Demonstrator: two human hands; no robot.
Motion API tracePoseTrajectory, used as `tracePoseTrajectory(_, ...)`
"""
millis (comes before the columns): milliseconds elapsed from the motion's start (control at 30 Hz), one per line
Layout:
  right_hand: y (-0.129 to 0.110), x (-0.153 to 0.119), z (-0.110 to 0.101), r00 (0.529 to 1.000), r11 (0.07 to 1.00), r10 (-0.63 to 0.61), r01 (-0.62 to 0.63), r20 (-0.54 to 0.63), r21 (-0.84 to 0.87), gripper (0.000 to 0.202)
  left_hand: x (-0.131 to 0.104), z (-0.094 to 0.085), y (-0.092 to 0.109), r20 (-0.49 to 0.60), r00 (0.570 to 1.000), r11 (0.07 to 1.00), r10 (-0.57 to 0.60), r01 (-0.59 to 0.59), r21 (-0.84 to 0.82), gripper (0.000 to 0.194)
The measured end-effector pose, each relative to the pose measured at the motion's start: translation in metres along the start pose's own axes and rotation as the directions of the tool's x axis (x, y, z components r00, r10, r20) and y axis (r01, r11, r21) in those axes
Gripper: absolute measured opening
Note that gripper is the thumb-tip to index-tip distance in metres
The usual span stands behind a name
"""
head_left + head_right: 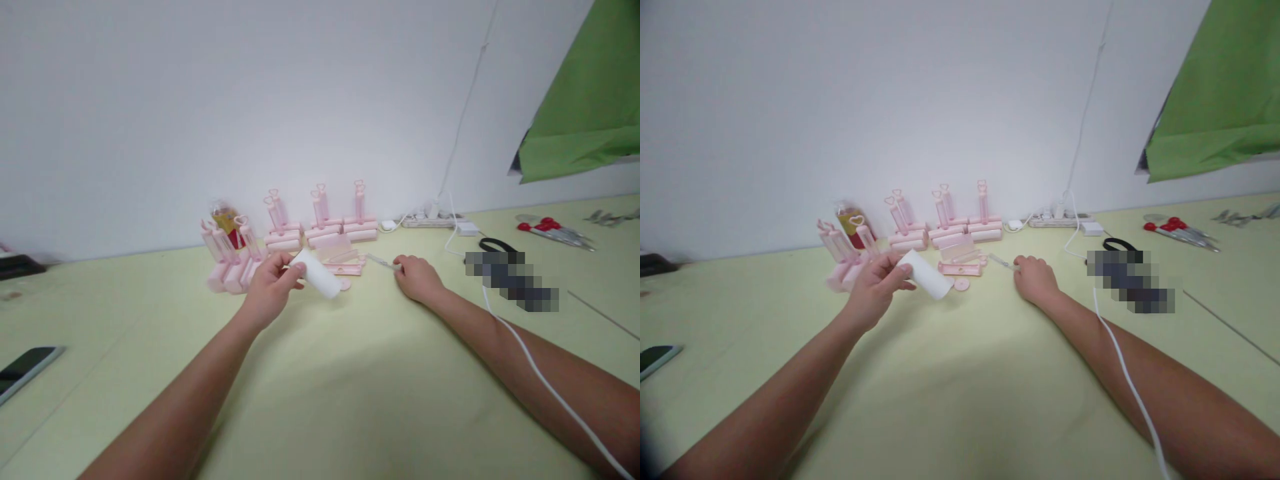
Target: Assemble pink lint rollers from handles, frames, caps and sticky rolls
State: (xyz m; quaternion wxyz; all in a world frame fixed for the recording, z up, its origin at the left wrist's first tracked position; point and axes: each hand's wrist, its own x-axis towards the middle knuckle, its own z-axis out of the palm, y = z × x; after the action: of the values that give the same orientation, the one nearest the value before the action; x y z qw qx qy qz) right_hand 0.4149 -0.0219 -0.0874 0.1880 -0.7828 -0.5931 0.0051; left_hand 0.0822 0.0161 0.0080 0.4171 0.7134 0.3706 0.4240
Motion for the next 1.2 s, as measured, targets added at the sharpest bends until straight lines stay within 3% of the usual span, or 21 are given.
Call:
tracePoseTrajectory(200,0.015,0.006,0.004,0.996,0.995,0.079,-0.076,0.031,-0.068,0.038,-0.026,0.003,-0.018,-0.08,0.993,0.994,-0.081,0.074,-0.085,0.029)
tracePoseTrajectory(400,0.02,0.009,0.004,0.994,0.992,0.093,-0.088,0.049,-0.094,0.034,-0.038,0.013,-0.018,0.065,0.991,0.991,-0.121,0.125,-0.056,0.029)
tracePoseTrajectory(667,0.022,0.005,0.0,0.995,0.994,0.095,-0.093,0.04,-0.057,0.031,-0.036,0.024,-0.007,0.2,0.971,0.987,-0.134,0.148,-0.058,0.028)
tracePoseTrajectory(800,0.01,-0.001,-0.012,0.998,0.999,0.053,-0.053,-0.036,0.012,0.033,-0.032,0.028,-0.008,0.205,0.969,0.987,-0.14,0.153,-0.047,0.028)
tracePoseTrajectory(900,-0.018,-0.02,-0.018,0.993,0.982,-0.081,0.094,-0.084,0.161,0.033,-0.03,0.036,-0.009,0.224,0.962,0.987,-0.156,0.163,-0.014,0.027)
tracePoseTrajectory(967,-0.04,-0.04,-0.017,0.951,0.778,-0.304,0.284,-0.059,0.561,0.037,-0.03,0.044,-0.01,0.237,0.959,0.986,-0.159,0.165,-0.009,0.028)
tracePoseTrajectory(1033,-0.06,-0.061,-0.013,0.898,0.54,-0.44,0.247,0.02,0.805,0.049,-0.029,0.054,-0.012,0.234,0.961,0.986,-0.145,0.161,-0.051,0.03)
tracePoseTrajectory(1100,-0.071,-0.074,-0.008,0.87,0.458,-0.485,0.17,0.085,0.872,0.058,-0.026,0.06,-0.015,0.236,0.964,0.982,-0.125,0.153,-0.107,0.04)
tracePoseTrajectory(1167,-0.072,-0.074,-0.004,0.9,0.422,-0.433,0.157,0.046,0.893,0.054,-0.023,0.061,-0.021,0.21,0.975,0.995,-0.074,0.086,-0.047,0.054)
tracePoseTrajectory(1200,-0.07,-0.071,-0.003,0.924,0.416,-0.381,0.166,0.006,0.894,0.051,-0.021,0.06,-0.025,0.186,0.982,0.998,-0.024,0.013,0.059,0.056)
